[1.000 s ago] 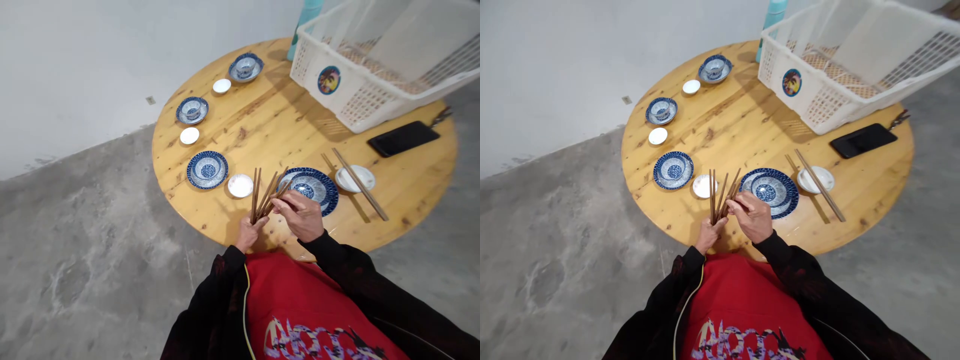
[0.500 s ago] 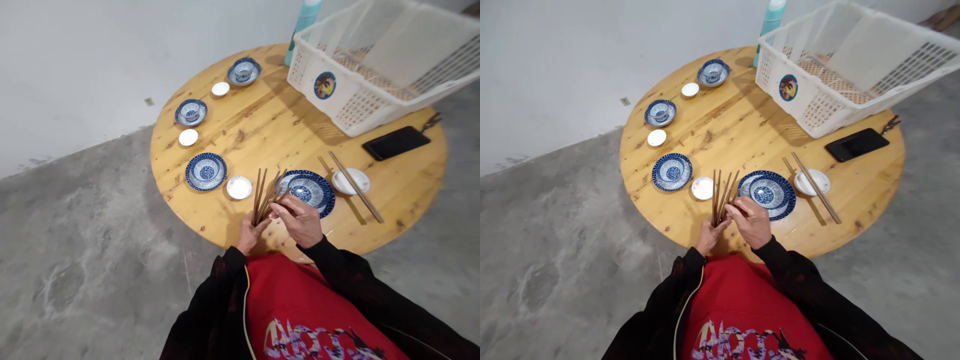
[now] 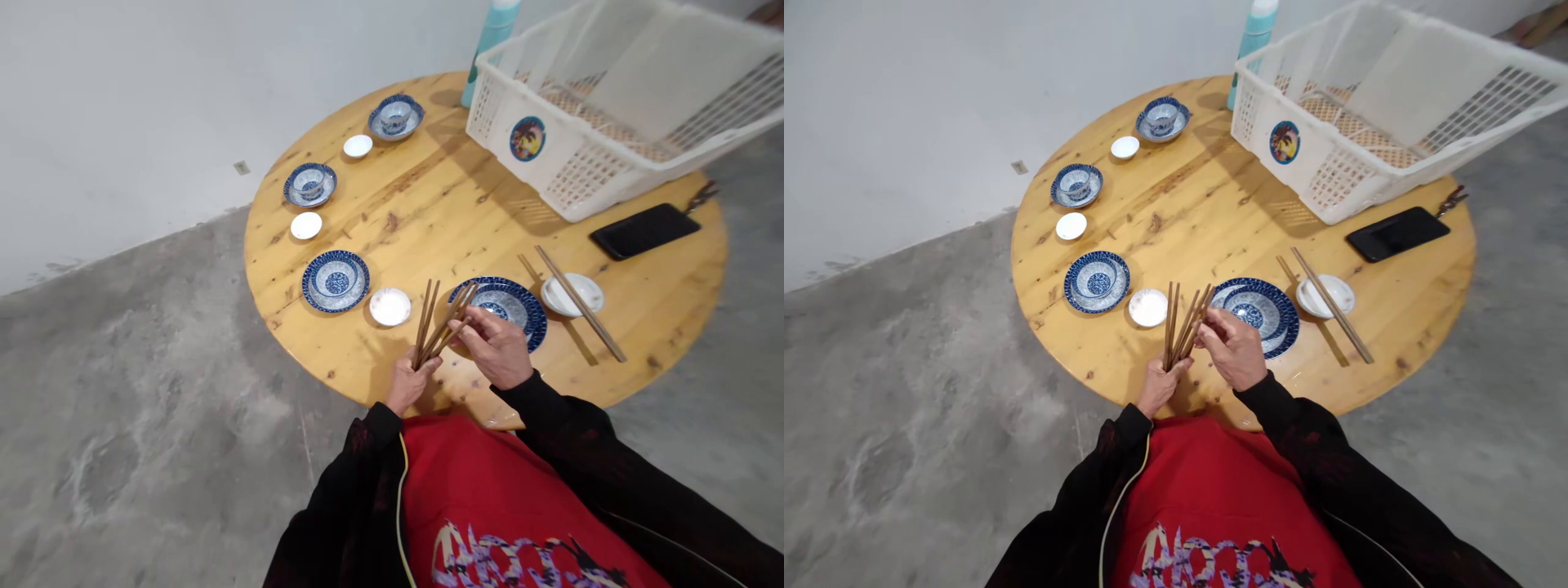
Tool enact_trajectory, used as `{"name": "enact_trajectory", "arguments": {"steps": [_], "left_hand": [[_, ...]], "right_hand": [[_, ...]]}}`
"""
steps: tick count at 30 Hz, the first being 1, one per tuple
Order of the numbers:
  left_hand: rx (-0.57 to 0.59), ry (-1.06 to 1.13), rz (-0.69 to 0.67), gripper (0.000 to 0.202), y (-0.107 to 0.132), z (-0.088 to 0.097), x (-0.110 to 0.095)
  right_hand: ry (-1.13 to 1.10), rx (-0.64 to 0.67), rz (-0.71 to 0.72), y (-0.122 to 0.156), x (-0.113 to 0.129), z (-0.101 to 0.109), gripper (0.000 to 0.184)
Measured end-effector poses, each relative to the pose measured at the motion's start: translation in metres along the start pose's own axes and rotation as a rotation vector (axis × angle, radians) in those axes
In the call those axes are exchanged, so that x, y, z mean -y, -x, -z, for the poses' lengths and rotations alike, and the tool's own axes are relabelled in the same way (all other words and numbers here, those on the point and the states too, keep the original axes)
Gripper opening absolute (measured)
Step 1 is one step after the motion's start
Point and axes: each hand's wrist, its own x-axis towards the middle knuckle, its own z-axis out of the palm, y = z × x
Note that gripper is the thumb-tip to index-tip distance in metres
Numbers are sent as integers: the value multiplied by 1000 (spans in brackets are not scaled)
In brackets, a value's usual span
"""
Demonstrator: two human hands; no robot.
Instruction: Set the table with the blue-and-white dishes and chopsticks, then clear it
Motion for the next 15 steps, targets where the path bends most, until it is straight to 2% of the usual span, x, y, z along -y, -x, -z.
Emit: {"name": "enact_trajectory", "arguments": {"steps": [4, 8, 12, 15], "left_hand": [[34, 6, 29, 44, 1, 2, -5], [61, 58, 32, 46, 3, 1, -5], [47, 79, -29, 40, 5, -2, -2], [-48, -40, -16, 38, 7, -4, -3]], "right_hand": [[-7, 120, 30, -2, 1, 5, 18], [56, 158, 61, 0, 5, 8, 21], [61, 78, 36, 2, 11, 6, 17], [7, -12, -100, 0, 10, 3, 14]]}}
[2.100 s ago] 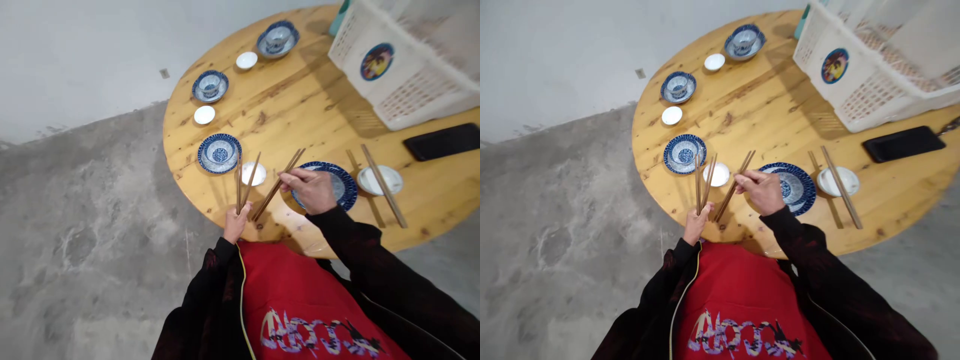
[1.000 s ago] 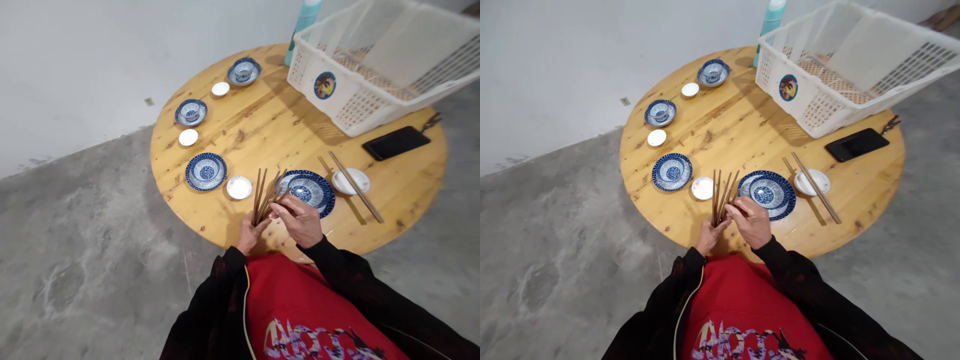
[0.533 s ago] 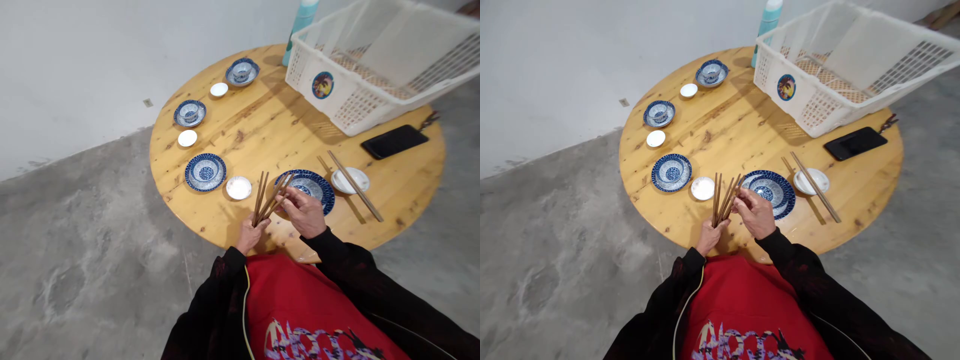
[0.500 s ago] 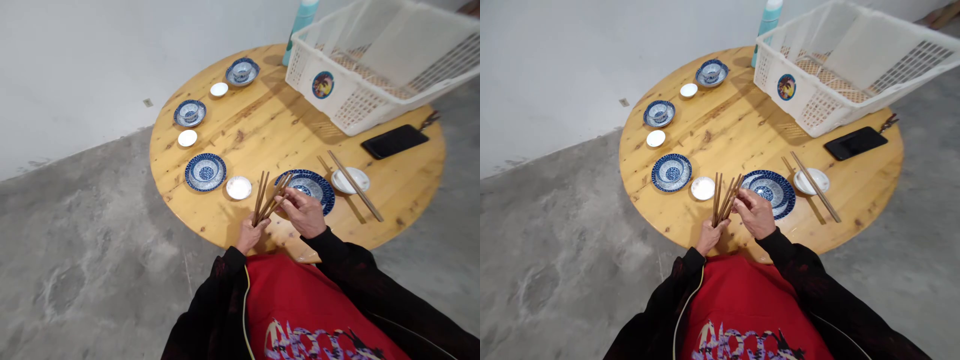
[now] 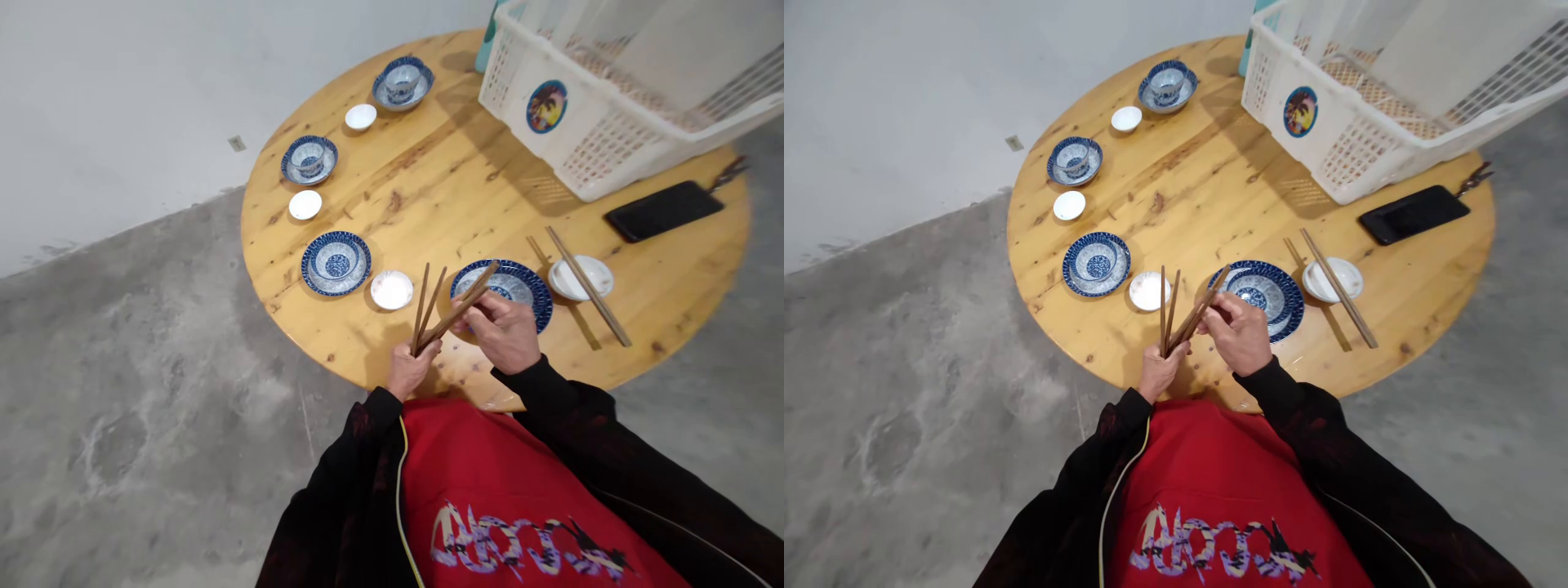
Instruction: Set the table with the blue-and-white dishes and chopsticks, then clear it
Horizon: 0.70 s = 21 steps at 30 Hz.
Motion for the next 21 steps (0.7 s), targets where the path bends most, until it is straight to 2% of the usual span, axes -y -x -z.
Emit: {"name": "enact_trajectory", "arguments": {"steps": [4, 9, 15, 21], "left_hand": [[-55, -80, 21, 40, 1, -2, -1], [-39, -112, 31, 43, 1, 0, -4], [-162, 28, 28, 43, -1, 1, -15], [-267, 32, -17, 48, -8, 12, 0]], "right_hand": [[-103, -58, -165, -4, -8, -3, 21], [-114, -89, -190, -6, -10, 1, 22], [42, -115, -34, 0, 7, 11, 20], [197, -171, 157, 15, 27, 23, 19]]}}
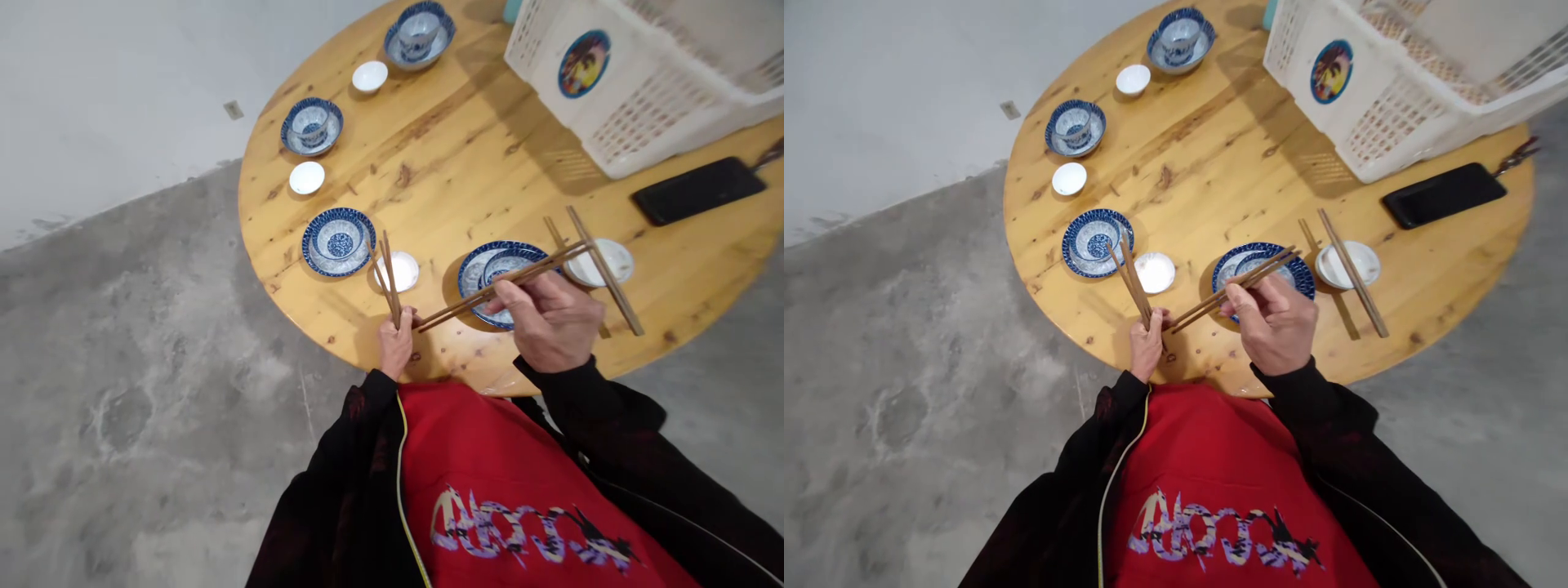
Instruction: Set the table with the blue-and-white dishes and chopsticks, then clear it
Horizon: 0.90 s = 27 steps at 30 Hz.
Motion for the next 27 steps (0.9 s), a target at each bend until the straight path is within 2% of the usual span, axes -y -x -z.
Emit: {"name": "enact_trajectory", "arguments": {"steps": [4, 7, 11, 14, 21, 27], "left_hand": [[-64, 37, -11, 54, -2, 12, 9], [-54, 49, 34, 57, 0, 16, 9], [-6, 64, 74, 58, 5, 13, 7], [23, 75, 85, 59, 6, 10, 7], [85, 51, 102, 60, 2, 6, 10], [130, -65, 5, 49, 3, 5, 9]], "right_hand": [[181, -21, 193, 2, 2, 9, 19], [259, 20, 266, 6, -4, 6, 19], [259, 123, 248, 16, -13, -3, 14], [224, 146, 254, 20, -17, -7, 11], [251, 107, 287, 11, -20, -9, 16], [201, 69, 260, 4, -17, -9, 19]]}}
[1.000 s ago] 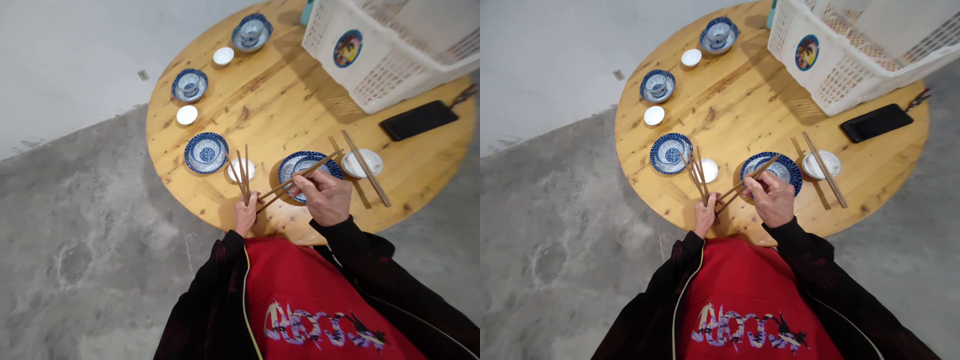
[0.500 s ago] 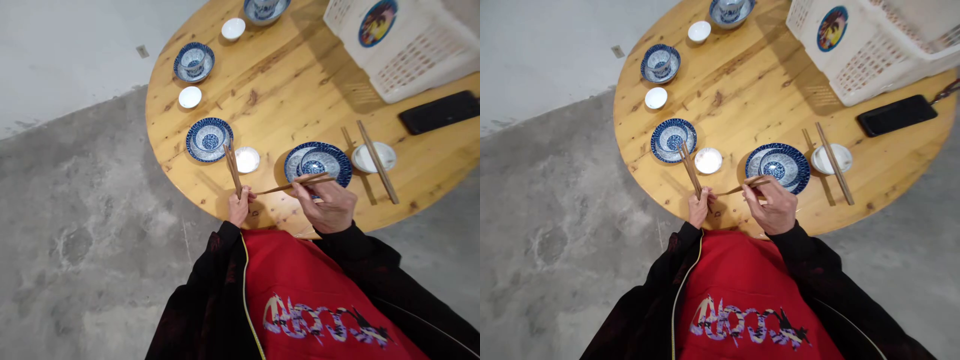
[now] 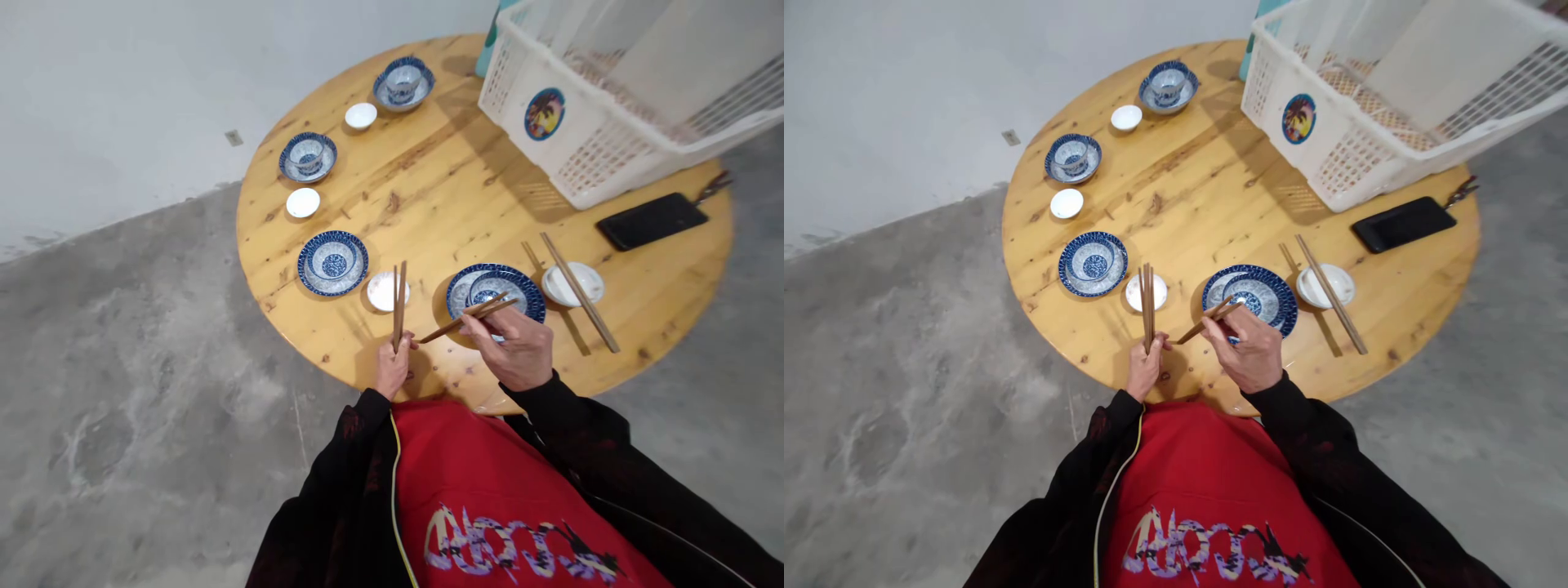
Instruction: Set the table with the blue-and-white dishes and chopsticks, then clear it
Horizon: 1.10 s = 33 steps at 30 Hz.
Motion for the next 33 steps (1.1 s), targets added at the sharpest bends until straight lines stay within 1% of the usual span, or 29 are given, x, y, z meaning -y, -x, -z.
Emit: {"name": "enact_trajectory", "arguments": {"steps": [3, 5, 7, 9, 11, 14, 18, 22, 26, 30, 33], "left_hand": [[-34, -67, -99, 42, 0, 4, -6], [-58, -104, -147, 38, -1, 9, -9], [-73, -143, -165, 33, 0, 18, -11], [-76, -142, -126, 32, 2, 28, -11], [-66, -66, -35, 36, 5, 37, -11], [-82, 85, 84, 42, 10, 45, -11], [-164, 131, 167, 39, 17, 48, -14], [-266, 103, 187, 38, 18, 47, -16], [-356, 73, 176, 38, 6, 43, -17], [-364, 55, 200, 33, -10, 44, -19], [-332, 34, 206, 32, -19, 47, -20]], "right_hand": [[-82, -2, -106, -8, 0, -1, 19], [-192, 10, -235, -15, -4, -4, 18], [-344, 14, -382, -25, -10, -10, 17], [-496, 5, -512, -35, -17, -19, 18], [-611, 21, -611, -44, -25, -31, 19], [-741, 138, -717, -57, -36, -53, 24], [-852, 305, -843, -69, -49, -83, 28], [-857, 382, -921, -78, -54, -113, 30], [-840, 397, -948, -88, -58, -135, 28], [-792, 375, -944, -99, -69, -146, 25], [-744, 363, -935, -103, -79, -150, 26]]}}
